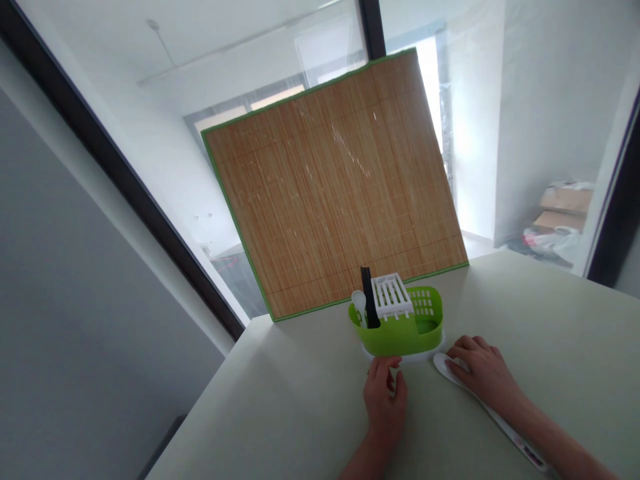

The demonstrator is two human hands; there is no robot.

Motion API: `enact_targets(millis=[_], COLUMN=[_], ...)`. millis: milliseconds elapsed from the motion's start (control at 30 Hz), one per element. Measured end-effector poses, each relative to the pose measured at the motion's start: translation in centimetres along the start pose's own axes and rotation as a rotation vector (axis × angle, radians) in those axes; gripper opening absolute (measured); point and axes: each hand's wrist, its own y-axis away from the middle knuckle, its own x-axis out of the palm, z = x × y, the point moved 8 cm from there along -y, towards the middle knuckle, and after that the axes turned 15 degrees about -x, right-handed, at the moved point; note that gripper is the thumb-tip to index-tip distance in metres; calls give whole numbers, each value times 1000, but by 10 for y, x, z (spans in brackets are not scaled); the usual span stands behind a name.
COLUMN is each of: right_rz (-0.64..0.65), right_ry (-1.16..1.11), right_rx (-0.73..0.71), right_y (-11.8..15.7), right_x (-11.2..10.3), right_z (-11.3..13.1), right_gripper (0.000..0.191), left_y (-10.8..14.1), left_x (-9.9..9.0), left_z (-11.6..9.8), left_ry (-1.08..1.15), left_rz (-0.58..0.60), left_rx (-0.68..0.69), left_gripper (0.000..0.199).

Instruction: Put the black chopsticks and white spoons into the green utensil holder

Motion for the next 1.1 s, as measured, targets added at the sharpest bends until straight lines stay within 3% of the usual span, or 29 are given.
enact_targets(millis=[233,467,567,700,900,1100], right_rz=[-250,-496,-503,-483,-490,-499], right_ry=[-257,-434,-443,-439,-410,-413], right_rx=[4,-131,-196,-172,-191,-267], right_y=[-7,1,5,5,1,1], right_x=[-28,-59,-59,-55,-58,-60], right_z=[16,49,59,61,66,73], right_gripper=[28,17,23,24,20,24], left_y=[2,5,7,11,15,18], left_x=[4,3,1,1,4,0], left_z=[5,1,0,-8,-36,-66], left_ry=[41,66,83,109,123,68], left_rz=[42,61,70,95,97,0], left_rx=[-52,-30,-21,47,157,226], left_gripper=[21,18,17,20,26,16])
